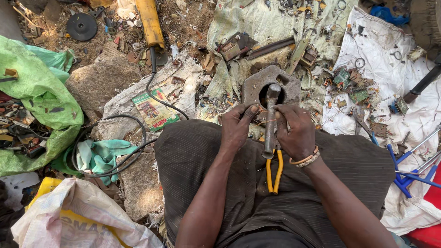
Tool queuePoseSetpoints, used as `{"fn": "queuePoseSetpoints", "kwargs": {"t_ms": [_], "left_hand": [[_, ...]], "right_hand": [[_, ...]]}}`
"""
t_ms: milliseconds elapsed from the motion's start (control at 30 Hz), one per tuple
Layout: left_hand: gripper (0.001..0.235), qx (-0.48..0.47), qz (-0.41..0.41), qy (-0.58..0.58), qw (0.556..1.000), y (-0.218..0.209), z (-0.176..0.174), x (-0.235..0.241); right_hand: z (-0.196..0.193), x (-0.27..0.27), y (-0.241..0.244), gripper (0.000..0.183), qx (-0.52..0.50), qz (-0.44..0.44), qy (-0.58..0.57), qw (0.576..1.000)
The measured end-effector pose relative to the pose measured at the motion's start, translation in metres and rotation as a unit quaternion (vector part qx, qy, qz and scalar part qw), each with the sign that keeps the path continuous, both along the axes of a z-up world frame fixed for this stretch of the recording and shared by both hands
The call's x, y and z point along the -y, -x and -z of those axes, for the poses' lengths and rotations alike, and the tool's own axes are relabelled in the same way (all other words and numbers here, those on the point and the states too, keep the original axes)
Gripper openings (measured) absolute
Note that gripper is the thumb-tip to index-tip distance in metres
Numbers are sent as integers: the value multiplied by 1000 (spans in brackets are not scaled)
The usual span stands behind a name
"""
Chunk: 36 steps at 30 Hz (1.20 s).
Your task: The person sits cross-legged and uses a hammer and pliers to strip copper wire from small electronic components. The person repeatedly strikes the components on a metal block and pulls out the wire with pliers.
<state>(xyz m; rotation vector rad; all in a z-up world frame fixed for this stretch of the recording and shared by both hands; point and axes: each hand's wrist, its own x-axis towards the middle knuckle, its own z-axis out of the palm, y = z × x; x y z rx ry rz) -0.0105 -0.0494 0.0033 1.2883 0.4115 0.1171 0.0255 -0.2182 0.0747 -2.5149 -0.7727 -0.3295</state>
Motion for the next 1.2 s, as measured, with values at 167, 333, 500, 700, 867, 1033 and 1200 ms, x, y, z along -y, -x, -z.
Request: {"fn": "queuePoseSetpoints", "kwargs": {"t_ms": [167,333,500,700,867,1033,1200], "left_hand": [[31,-4,18,-7,1000,5,-8,0],[27,45,51,-52,996,5,-21,-7],[28,126,82,-193,970,6,-35,-14],[35,177,90,-375,906,11,-41,-10],[30,160,14,-359,919,10,-40,-4],[28,170,18,-251,953,13,-43,-6],[23,163,34,-213,963,9,-47,-3]], "right_hand": [[-11,-10,0,18,40,-55,17,998],[-15,-16,-3,13,-2,-53,1,999],[-17,-9,-4,12,-13,-29,-43,999],[-18,-8,10,9,2,-5,4,1000],[-14,-15,34,13,-123,-28,-81,989],[-16,-9,20,18,40,4,-68,997],[-14,-1,4,26,-170,-32,-12,985]]}}
